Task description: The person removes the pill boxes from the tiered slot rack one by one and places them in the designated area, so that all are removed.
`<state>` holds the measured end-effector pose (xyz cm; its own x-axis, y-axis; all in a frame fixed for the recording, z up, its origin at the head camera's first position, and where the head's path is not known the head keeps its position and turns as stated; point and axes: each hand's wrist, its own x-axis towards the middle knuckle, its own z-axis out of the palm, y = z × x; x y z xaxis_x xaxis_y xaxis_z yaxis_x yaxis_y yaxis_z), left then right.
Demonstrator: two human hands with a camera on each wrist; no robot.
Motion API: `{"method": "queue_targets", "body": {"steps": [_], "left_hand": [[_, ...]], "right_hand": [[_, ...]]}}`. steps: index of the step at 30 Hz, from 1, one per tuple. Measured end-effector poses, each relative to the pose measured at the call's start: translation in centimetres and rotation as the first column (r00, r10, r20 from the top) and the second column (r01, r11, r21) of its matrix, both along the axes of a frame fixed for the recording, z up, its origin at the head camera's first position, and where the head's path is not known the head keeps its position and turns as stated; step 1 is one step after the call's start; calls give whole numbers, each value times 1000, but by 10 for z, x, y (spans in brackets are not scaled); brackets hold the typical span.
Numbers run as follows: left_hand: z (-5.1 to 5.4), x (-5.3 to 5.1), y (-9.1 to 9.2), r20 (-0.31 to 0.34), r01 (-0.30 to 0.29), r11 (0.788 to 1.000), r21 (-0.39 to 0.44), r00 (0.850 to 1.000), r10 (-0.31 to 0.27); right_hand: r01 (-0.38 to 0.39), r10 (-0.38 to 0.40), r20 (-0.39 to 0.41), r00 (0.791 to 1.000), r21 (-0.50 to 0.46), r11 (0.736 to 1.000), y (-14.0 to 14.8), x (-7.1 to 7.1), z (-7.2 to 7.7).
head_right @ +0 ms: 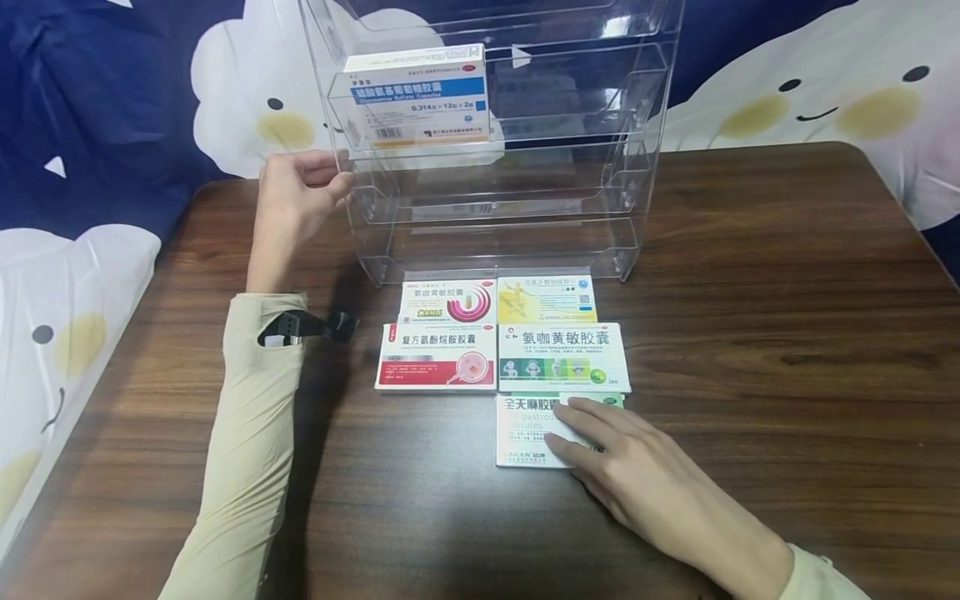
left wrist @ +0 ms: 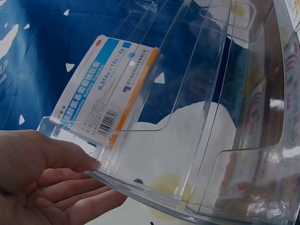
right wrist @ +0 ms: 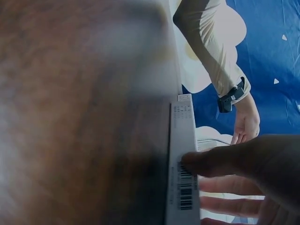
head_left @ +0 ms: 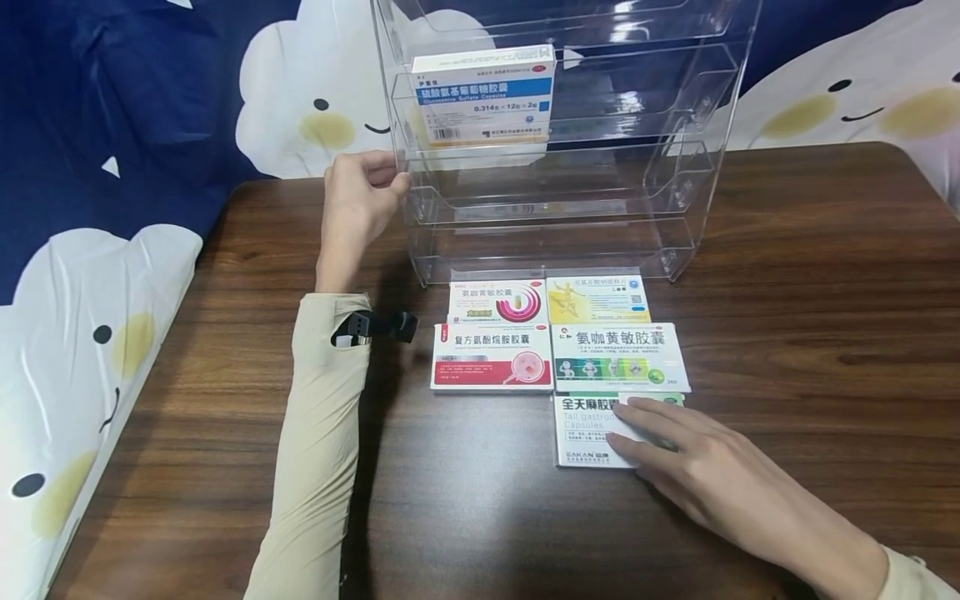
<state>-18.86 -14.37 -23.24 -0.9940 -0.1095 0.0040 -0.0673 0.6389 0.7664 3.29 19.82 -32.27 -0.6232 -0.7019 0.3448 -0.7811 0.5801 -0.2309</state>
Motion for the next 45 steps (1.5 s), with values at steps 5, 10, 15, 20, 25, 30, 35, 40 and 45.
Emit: {"method": "queue_targets", "body": {"steps": [5,10,15,20,25,30,35,40,45], "left_hand": [[1,1,-1,-9,-5,1000,3,1000,5],[1,0,-2,-14,-5,1000,3,1000,5],[-1,0,0,-11,4,1000,15,1000,-3],[-2,2,0,-1,-6,1000,11,1000,6],[0,1,-1,-5,-6,1000,14,1000,6],[0,0,1,12,-7,999,31,1000,7],[-1,0,2,26,-20,999,33,999,19],[-2,-1,1,13,-21,999,30,1000,20],[-3,-1,1,-7,-14,1000,14,1000,14]], "right_hand": [[-54,55,7,998,-86,995,5,-29,21],[20,-14,26,1000,-256,966,2,-88,58],[237,-209,115,971,-373,897,-15,-142,88],[363,-325,162,932,-444,819,-36,-186,107],[454,-406,203,891,-420,785,-51,-219,118],[527,-427,319,846,-384,758,-64,-243,120],[570,-436,389,811,-363,737,-75,-256,119],[606,-428,467,773,-345,717,-80,-262,117],[588,-389,483,784,-378,715,-79,-265,117]]}}
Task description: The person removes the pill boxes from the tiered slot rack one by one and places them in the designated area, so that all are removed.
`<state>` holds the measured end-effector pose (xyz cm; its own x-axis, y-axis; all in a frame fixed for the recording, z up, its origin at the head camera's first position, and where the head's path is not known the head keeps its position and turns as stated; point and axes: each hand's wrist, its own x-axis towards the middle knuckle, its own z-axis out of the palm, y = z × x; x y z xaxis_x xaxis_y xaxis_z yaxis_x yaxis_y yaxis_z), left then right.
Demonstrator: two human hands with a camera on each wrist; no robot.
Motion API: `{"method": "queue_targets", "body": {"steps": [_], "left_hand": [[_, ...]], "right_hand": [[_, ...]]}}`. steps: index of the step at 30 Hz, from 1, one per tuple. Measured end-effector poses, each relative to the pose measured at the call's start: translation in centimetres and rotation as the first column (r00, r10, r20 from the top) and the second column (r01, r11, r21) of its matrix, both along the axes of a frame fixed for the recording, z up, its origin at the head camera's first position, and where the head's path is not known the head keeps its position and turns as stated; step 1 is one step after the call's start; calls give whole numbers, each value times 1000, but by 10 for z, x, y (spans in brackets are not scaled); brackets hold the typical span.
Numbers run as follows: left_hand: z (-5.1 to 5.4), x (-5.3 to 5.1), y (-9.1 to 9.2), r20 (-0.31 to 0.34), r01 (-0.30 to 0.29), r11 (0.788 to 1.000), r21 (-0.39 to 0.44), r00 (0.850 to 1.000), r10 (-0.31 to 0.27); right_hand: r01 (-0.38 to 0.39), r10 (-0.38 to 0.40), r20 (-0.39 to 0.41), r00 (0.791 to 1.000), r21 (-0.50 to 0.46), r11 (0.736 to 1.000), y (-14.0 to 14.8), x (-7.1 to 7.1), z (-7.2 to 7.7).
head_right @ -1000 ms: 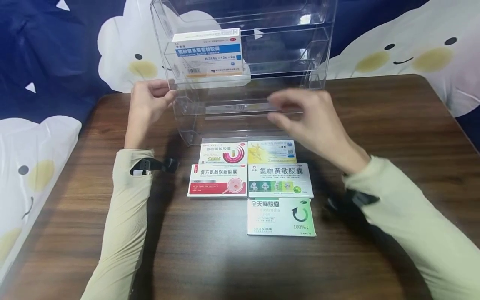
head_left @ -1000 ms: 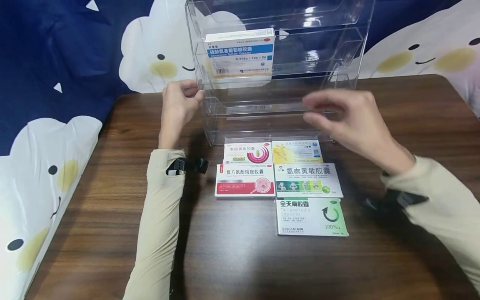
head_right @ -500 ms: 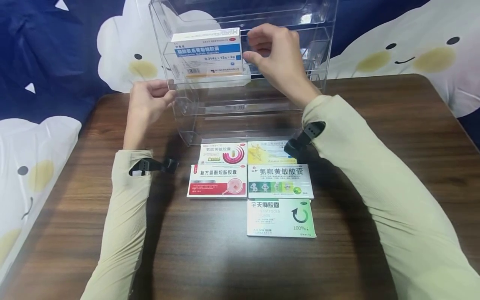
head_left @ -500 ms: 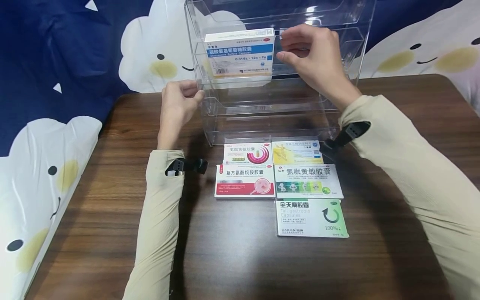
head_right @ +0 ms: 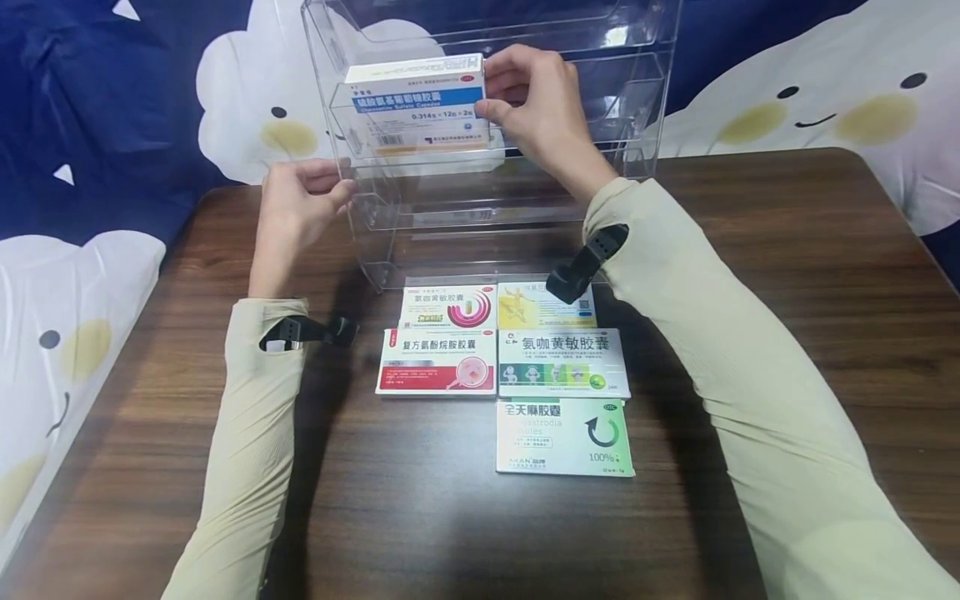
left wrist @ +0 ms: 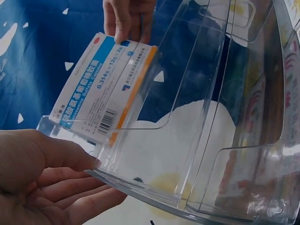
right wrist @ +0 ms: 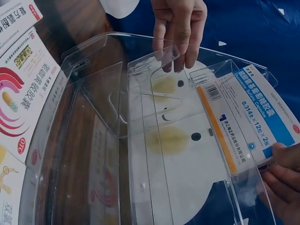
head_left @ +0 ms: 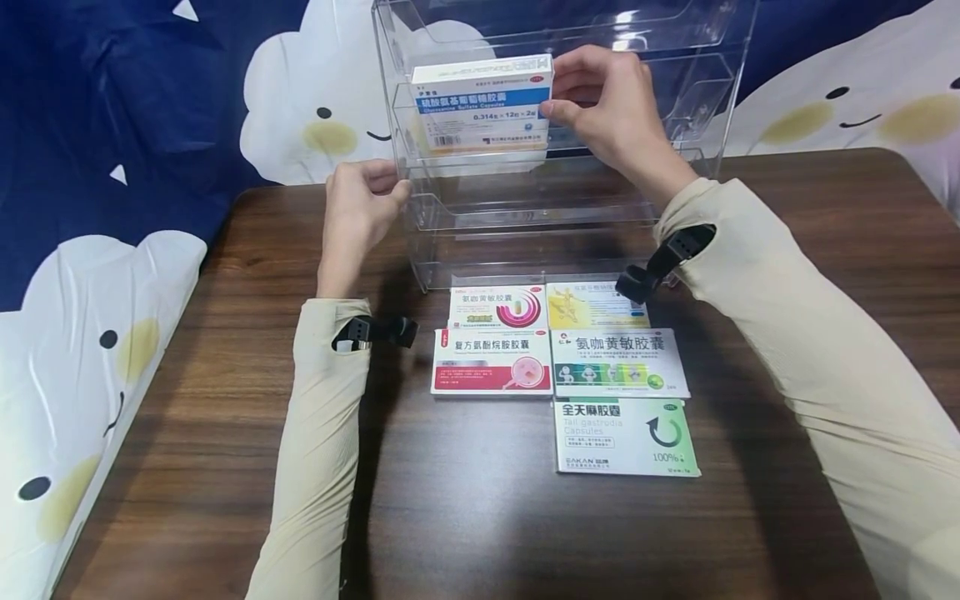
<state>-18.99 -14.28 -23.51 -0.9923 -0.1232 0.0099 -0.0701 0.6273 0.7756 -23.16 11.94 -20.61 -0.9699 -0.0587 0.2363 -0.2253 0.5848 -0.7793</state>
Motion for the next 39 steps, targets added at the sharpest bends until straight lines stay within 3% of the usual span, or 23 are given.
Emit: {"method": "queue_targets", "body": {"steps": [8,15,21,25,28,34,36,39], "left_hand": [[-1,-1,0,-20,8,1000,-30,1000,-8],[0,-1,1,-1,1,999,-38,1000,-1],[1,-2,1,13,-7,1000,-20,1000,7],[-1,-1,1,-20,0,1000,-17,1000,0],[-2,0,1,-42,2,1000,-9,999,-3],[0,0,2,-21,-1,1000,-17,1000,0],[1,1,2,-18,2,1000,-17,1000,-3],[2,1,2,-14,6,1000,-17,1000,-7]], "right_hand": [[-57,46,-60,997,-201,978,9,-1,6],[-64,15,-213,977,-227,972,24,8,13],[-43,-31,-385,922,-180,983,36,21,6],[-60,-26,-443,896,-179,982,43,28,0],[-68,-21,-440,898,-186,980,48,36,-4],[-119,25,-417,909,-201,972,55,58,-13],[-177,64,-404,912,-250,952,56,67,-17],[-249,117,-352,929,-359,900,58,82,-25]]}}
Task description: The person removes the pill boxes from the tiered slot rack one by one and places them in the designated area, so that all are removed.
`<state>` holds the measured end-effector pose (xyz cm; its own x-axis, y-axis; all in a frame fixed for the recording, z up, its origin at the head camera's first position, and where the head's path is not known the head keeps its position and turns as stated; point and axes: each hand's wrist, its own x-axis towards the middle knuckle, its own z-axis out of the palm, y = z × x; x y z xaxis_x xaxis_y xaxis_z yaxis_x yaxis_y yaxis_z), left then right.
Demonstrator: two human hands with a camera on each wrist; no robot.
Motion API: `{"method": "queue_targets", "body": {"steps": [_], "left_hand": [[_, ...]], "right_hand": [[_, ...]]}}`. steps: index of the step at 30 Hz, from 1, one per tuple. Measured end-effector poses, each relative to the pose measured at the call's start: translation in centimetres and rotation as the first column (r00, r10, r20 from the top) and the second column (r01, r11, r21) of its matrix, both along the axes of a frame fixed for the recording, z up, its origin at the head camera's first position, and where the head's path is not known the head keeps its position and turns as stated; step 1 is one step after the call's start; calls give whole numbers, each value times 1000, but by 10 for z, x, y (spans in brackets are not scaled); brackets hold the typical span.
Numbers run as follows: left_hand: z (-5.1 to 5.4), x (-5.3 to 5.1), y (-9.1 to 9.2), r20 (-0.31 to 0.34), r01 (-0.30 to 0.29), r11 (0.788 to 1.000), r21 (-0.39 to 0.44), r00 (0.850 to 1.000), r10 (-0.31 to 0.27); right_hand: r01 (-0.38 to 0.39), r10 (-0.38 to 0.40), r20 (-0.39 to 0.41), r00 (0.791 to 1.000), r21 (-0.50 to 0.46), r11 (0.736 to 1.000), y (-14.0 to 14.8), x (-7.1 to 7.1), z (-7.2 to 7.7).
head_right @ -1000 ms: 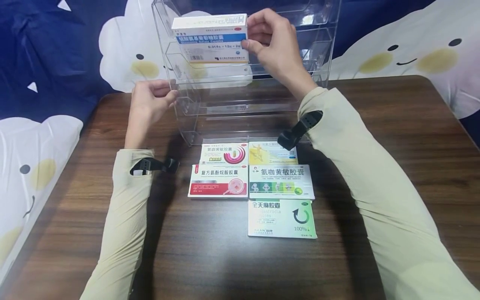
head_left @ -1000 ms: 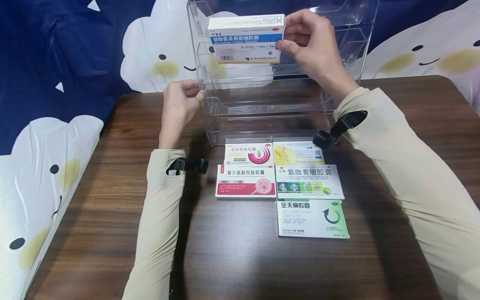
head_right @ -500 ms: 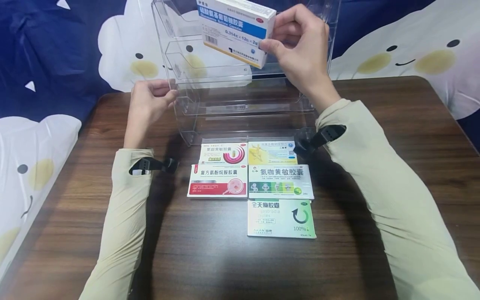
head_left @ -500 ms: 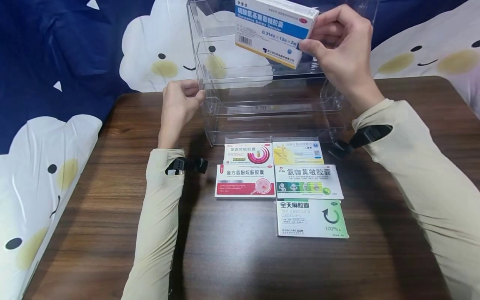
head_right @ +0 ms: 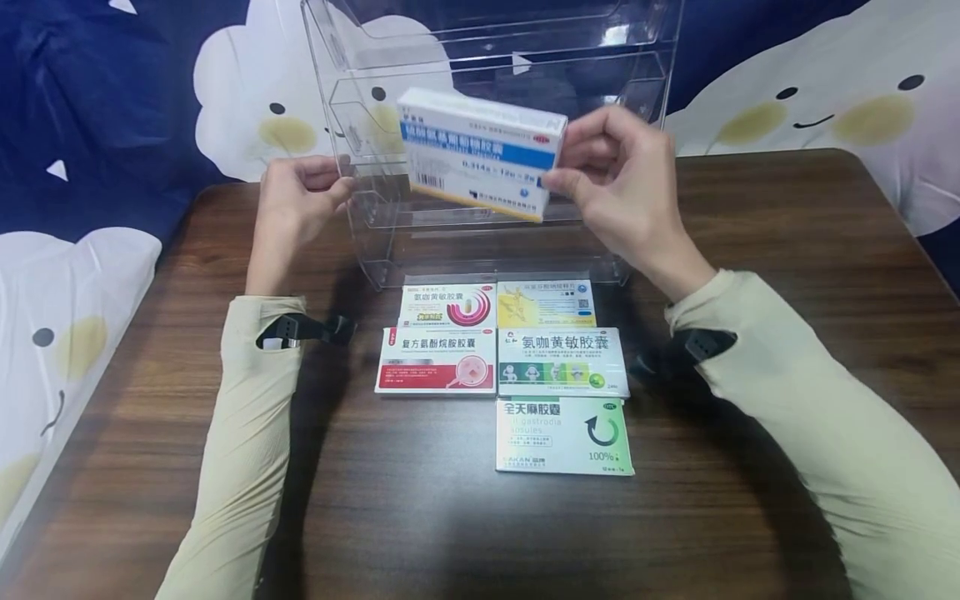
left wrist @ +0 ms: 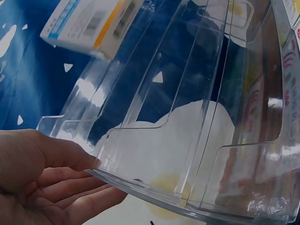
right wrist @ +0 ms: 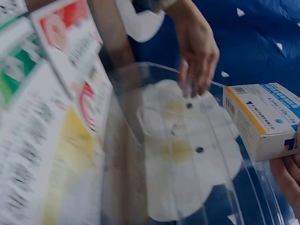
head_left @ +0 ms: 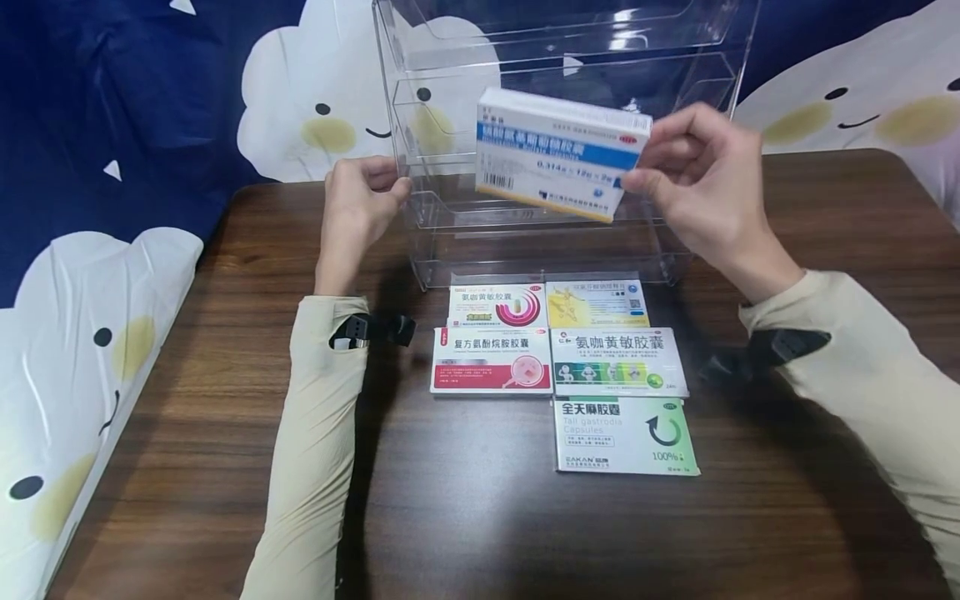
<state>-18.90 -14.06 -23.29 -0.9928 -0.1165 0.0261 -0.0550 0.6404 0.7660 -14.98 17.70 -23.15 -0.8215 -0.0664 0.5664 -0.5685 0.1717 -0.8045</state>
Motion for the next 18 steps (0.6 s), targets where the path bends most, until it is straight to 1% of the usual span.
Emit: {"method": "queue_targets", "body": {"steps": [3,5,9,11,13,16,18], "left_hand": [[1,0,1,10,-2,1000,-2,1000,2],[2,1,2,16,-4,1000,-9,1000,4],[3,0,3,24,-9,1000,-19,1000,9],[3,0,3,24,-8,1000,-25,1000,9],[3,0,3,26,-8,1000,-23,1000,8],[3,1,2,26,-6,1000,-18,1000,7],[3,0,1,18,-2,1000,-17,1000,2]], "right_hand": [[-37,40,89,995,-37,999,0,16,-8],[-36,37,140,989,-7,999,-2,28,-13],[-50,37,250,968,48,998,-7,50,-24],[-56,30,281,959,84,995,-9,59,-29],[-72,43,308,950,83,994,-12,66,-34],[-121,82,339,937,96,988,-17,77,-40],[-166,121,367,922,92,982,-21,84,-45]]}}
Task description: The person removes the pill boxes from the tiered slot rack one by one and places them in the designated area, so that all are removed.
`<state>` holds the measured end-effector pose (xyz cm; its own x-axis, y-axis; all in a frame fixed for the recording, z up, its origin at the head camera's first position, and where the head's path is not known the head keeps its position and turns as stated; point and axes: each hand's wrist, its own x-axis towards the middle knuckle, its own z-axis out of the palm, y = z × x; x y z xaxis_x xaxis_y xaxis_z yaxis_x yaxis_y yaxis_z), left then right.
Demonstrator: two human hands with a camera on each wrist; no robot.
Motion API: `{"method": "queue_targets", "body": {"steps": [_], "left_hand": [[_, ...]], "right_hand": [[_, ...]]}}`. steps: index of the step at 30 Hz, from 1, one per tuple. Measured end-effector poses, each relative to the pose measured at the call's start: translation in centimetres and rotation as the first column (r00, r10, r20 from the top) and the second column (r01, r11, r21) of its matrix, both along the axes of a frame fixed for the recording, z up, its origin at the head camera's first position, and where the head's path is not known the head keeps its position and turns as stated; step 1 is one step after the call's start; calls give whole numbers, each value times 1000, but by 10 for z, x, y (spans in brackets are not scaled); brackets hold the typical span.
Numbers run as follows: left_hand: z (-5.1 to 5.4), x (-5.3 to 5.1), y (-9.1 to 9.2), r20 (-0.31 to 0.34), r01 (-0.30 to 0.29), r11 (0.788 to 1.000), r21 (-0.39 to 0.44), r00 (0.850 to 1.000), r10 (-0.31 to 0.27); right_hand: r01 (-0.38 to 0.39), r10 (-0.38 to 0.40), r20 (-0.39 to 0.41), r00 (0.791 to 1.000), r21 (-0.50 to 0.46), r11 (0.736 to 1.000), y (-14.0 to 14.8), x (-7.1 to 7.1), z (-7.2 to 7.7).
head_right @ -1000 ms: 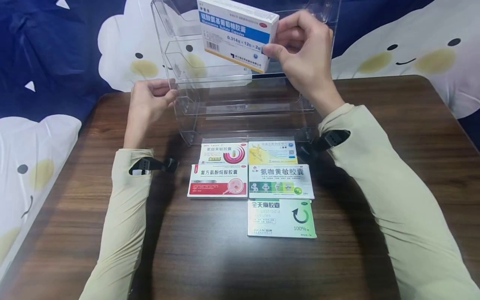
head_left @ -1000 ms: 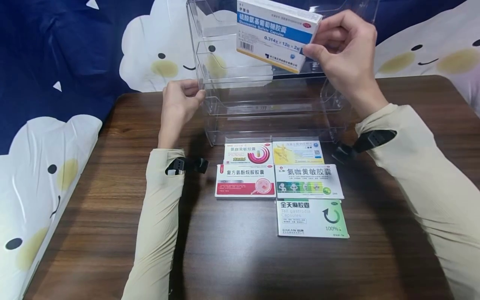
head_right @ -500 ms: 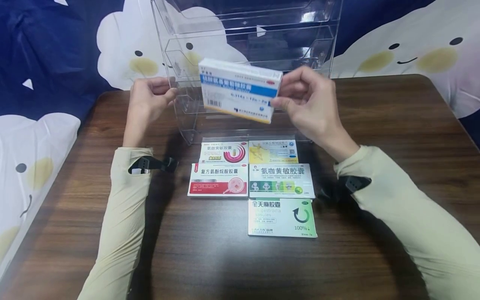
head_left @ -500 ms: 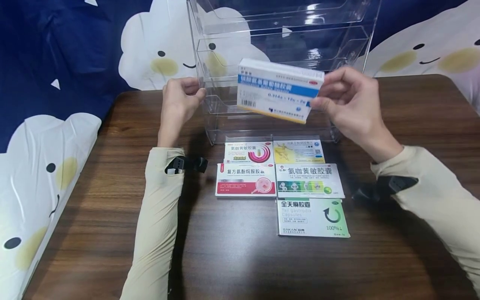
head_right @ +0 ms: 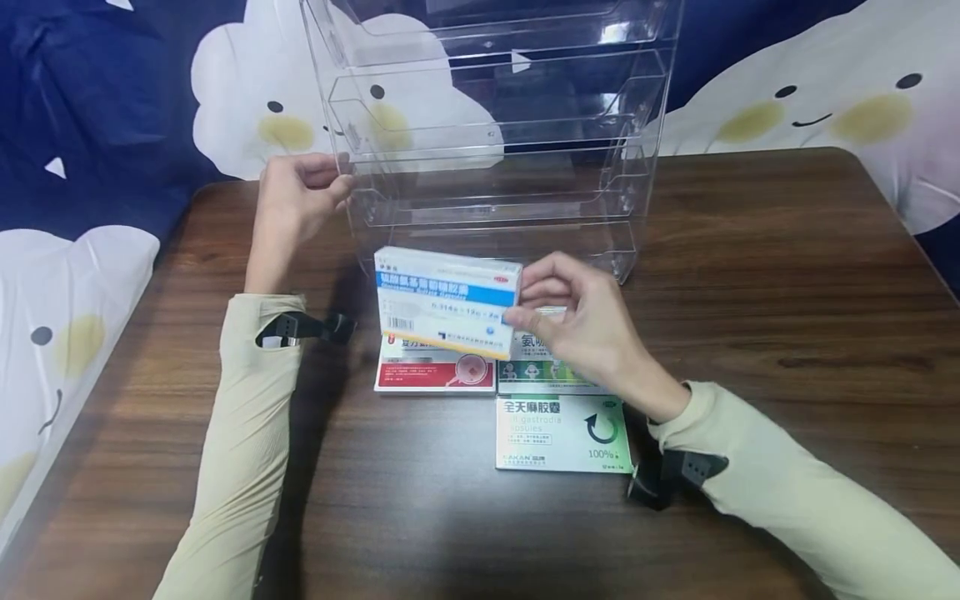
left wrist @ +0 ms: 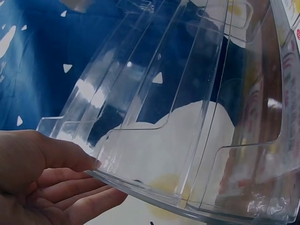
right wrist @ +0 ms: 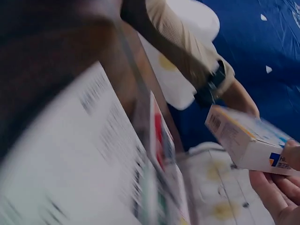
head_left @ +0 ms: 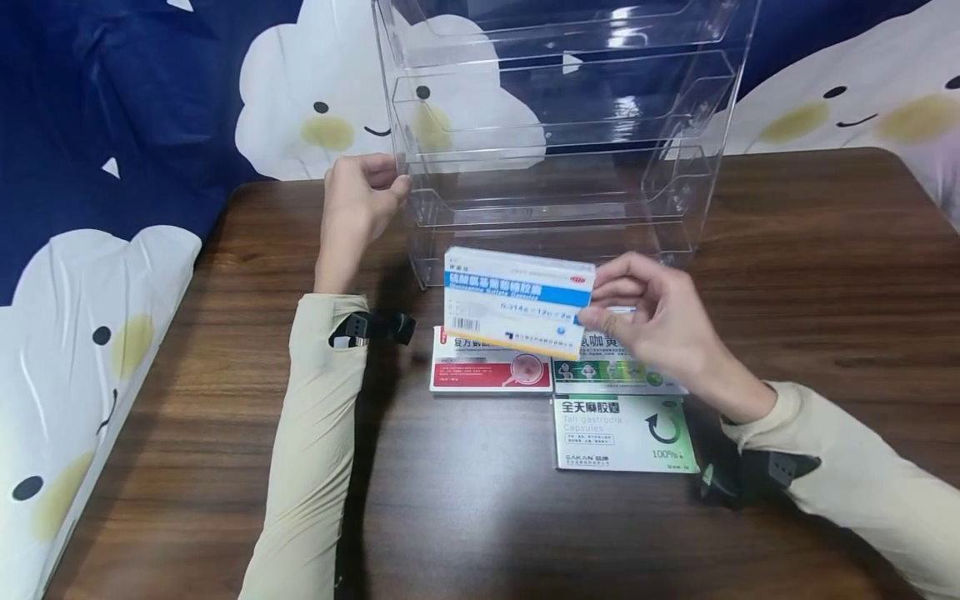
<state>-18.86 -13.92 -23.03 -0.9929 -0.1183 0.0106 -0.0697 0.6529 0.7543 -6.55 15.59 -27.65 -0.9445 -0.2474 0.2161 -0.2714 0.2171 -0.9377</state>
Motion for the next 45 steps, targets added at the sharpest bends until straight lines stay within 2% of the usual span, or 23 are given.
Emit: {"method": "queue_targets", "body": {"steps": [3,8,16,20,26,28,30,32,33,34,35,36,37,39,40,41,42,43,44,45], "left_hand": [[-1,0,0,-17,10,1000,1,1000,-10],[-2,-1,-1,-33,12,1000,-2,999,-12],[-1,0,-1,-24,10,1000,-15,1000,-11],[-1,0,-1,-18,12,1000,-18,1000,-12],[-1,1,-1,-7,7,1000,-6,1000,-7],[-1,1,-1,-8,7,1000,-5,1000,-7],[0,1,-1,-10,9,1000,-4,1000,-9],[0,1,0,-9,11,1000,-5,1000,-11],[0,1,0,-9,13,1000,-4,1000,-13],[1,0,0,-9,13,1000,-2,1000,-13],[1,0,0,-10,15,1000,-2,1000,-15],[1,0,0,-11,15,1000,-4,1000,-15],[1,0,0,-8,11,1000,-6,1000,-11],[0,1,-1,-2,3,1000,-9,1000,-3],[0,2,-1,-3,0,1000,-14,1000,0],[-1,2,-1,-3,-2,1000,-17,1000,2],[-1,2,-2,-5,-2,1000,-21,1000,2],[-1,2,-2,-9,1,1000,-22,1000,-2],[-1,2,-1,-15,7,1000,-21,1000,-8],[-1,1,-1,-25,15,1000,-22,1000,-16]], "right_hand": [[-68,67,51,996,34,997,-6,13,-8],[-157,149,175,973,32,987,-15,31,-21],[-179,153,318,936,56,982,-21,45,-32],[-199,161,318,934,91,976,-23,51,-35],[-273,242,360,901,35,961,-26,60,-36],[-285,243,340,909,80,955,-26,63,-36],[-288,236,255,938,191,938,-27,67,-35],[-269,250,99,963,360,893,-27,72,-34],[-253,278,10,961,445,859,-28,75,-33],[-237,322,-75,944,524,818,-30,78,-32],[-224,379,-145,914,597,770,-32,81,-32],[-217,449,-202,870,661,719,-34,84,-31],[-209,523,-244,816,720,662,-37,87,-32],[-207,645,-255,720,809,551,-42,92,-33],[-202,685,-245,686,840,503,-44,94,-34],[-188,711,-240,660,864,467,-45,95,-36],[-174,728,-236,644,881,440,-46,96,-37],[-174,733,-219,644,891,419,-47,97,-38],[-188,731,-195,654,894,407,-46,97,-38],[-188,725,-193,661,893,409,-46,97,-39]]}}
